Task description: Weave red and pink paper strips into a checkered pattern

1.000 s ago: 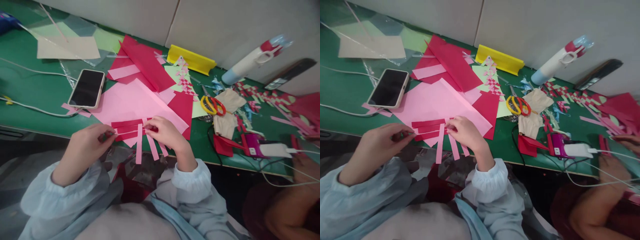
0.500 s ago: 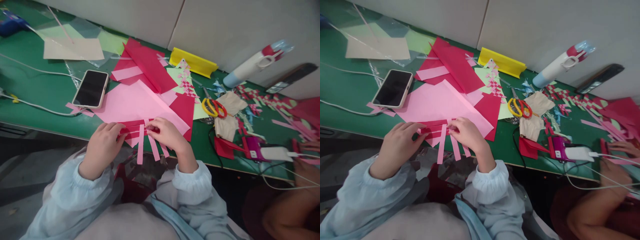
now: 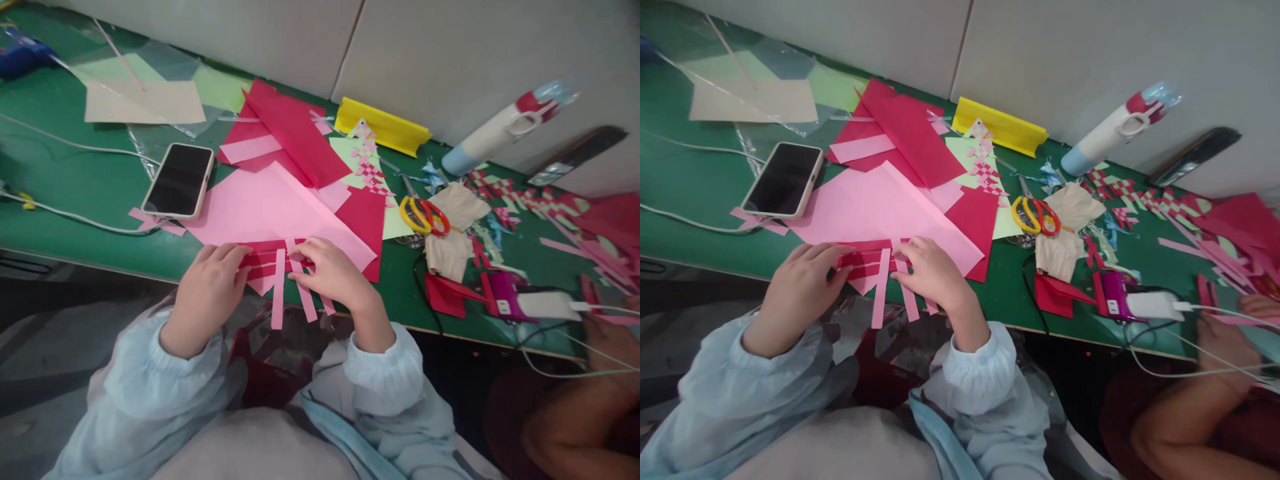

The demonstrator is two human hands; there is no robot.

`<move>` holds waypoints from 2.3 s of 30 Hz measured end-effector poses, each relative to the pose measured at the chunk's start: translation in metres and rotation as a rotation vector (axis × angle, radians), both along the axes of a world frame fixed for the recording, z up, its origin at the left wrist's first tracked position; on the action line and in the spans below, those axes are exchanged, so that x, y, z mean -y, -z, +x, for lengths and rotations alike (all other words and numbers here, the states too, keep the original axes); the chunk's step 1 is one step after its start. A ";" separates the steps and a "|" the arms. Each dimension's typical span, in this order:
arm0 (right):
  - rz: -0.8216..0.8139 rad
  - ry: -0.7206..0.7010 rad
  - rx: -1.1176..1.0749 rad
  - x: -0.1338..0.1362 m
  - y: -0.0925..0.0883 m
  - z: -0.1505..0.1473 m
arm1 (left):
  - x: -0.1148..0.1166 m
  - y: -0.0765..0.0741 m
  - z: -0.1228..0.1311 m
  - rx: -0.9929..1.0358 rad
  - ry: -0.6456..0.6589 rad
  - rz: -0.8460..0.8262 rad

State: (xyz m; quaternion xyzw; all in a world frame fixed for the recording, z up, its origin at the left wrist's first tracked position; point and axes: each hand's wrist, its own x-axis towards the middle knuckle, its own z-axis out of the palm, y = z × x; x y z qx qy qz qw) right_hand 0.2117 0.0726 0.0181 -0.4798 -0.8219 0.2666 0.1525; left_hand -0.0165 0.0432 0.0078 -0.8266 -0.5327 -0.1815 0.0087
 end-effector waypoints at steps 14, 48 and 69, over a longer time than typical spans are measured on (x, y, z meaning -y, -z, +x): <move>0.119 -0.064 0.190 0.025 -0.013 -0.003 | -0.005 0.002 0.001 0.034 0.015 -0.040; 0.340 0.092 -0.498 0.040 0.011 0.005 | -0.011 -0.009 0.008 0.659 -0.276 -0.452; -0.066 0.389 -0.913 0.010 0.031 0.000 | -0.015 -0.015 0.013 0.533 -0.283 -0.523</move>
